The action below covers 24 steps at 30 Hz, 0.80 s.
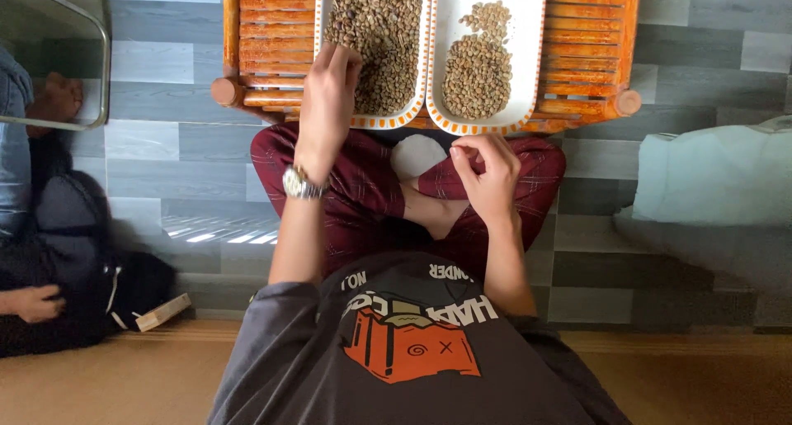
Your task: The person sorts green coffee beans by hand, picking individual beans from one tray and placing them into another tray.
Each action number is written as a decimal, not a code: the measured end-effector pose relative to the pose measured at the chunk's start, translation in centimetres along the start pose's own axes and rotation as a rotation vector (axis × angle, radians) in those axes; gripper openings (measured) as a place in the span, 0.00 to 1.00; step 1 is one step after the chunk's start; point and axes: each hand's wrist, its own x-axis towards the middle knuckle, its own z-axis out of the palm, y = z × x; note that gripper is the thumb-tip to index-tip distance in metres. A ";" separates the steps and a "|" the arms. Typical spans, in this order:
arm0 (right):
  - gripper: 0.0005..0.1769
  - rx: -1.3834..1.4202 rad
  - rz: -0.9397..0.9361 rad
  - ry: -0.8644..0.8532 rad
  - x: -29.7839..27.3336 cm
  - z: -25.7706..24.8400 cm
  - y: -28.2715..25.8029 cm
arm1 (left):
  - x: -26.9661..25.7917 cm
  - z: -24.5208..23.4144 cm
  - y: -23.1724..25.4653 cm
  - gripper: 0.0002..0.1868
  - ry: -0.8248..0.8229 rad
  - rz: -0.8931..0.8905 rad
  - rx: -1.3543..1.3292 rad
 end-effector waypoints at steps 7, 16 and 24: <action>0.01 0.084 -0.079 -0.007 -0.5 2.0 1.0 | -6.0 -2.3 8.7 0.06 -0.131 0.052 -0.227; 0.01 0.140 -0.030 -0.088 -1.3 2.3 0.1 | -8.6 -1.6 10.6 0.07 -0.091 0.083 -0.278; 0.02 0.118 -0.040 -0.096 -0.4 1.4 -0.7 | -8.8 -1.4 10.2 0.04 -0.075 0.076 -0.334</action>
